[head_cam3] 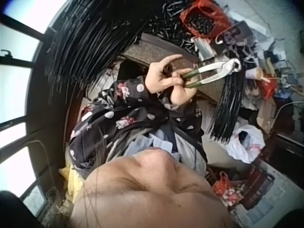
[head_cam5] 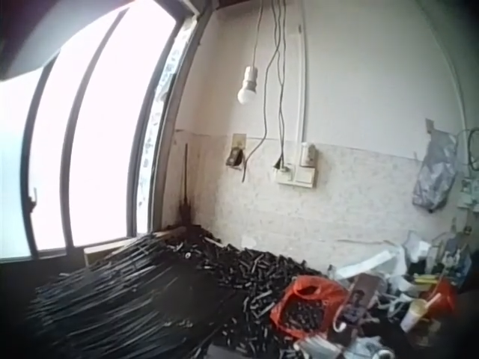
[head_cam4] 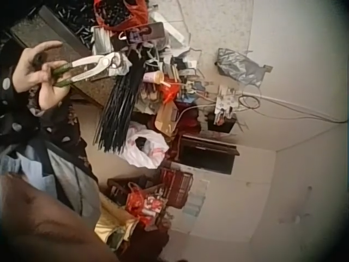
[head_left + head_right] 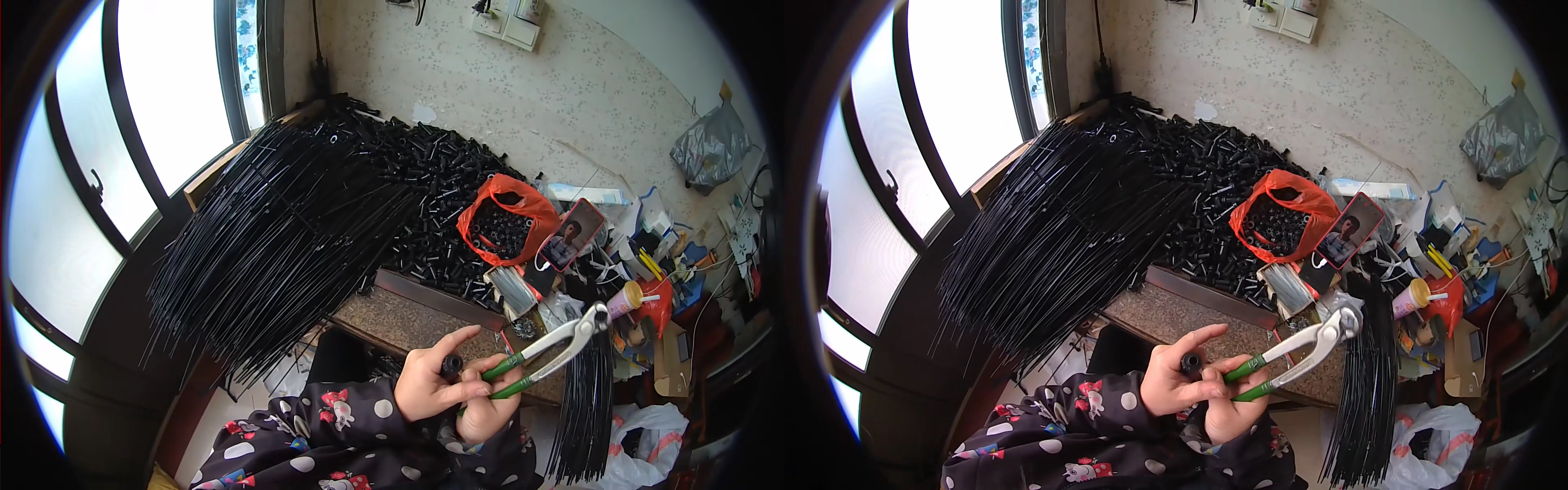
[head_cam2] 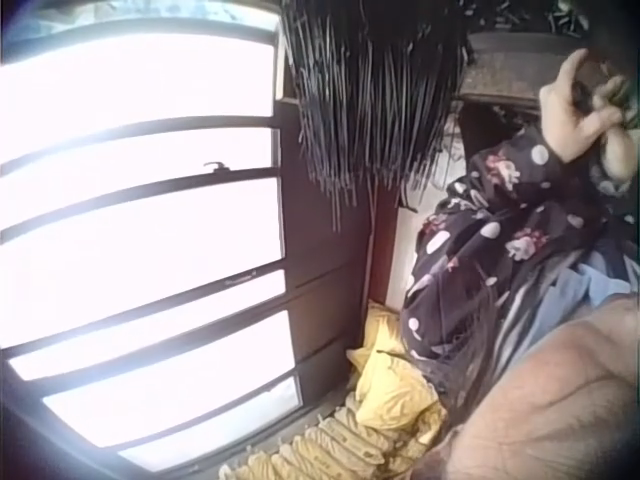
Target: Processing and organizing bundles of black cables using a handheld tool.
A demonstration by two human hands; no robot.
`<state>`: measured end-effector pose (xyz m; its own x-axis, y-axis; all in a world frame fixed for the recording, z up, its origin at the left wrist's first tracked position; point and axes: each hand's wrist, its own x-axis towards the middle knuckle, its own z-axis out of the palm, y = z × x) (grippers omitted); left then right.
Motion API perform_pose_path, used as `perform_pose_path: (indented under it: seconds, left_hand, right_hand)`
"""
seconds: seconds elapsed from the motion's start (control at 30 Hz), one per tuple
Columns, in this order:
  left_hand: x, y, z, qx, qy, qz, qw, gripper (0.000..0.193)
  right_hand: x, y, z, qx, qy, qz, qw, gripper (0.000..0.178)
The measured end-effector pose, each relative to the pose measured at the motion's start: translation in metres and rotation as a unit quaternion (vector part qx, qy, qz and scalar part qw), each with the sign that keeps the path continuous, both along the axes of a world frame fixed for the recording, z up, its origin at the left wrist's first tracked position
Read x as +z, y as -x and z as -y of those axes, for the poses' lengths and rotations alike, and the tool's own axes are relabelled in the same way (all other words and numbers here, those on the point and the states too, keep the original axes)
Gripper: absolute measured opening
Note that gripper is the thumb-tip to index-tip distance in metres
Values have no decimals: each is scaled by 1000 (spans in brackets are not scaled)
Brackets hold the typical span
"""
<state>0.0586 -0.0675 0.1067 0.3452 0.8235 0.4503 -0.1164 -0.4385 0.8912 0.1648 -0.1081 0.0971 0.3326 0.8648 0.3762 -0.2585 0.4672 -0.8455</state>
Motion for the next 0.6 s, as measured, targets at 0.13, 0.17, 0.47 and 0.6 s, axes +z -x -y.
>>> perform_pose_path:
  seconds: [0.13, 0.17, 0.47, 0.6]
  left_hand:
    - [-6, -1, -7, -73, -26, 34, 996, 69]
    - [-6, -1, -7, -70, -27, 33, 997, 69]
    - [3, 42, -39, -140, 130, 93, 977, 64]
    - [3, 44, -44, -124, 75, 82, 986, 48]
  right_hand:
    - [-2, -12, -20, -29, -134, 164, 977, 23]
    - [-2, -16, -24, -35, -167, 202, 964, 23]
    - [8, -61, 27, 236, 292, 174, 910, 13]
    - [4, -41, 36, 298, 288, 289, 863, 27]
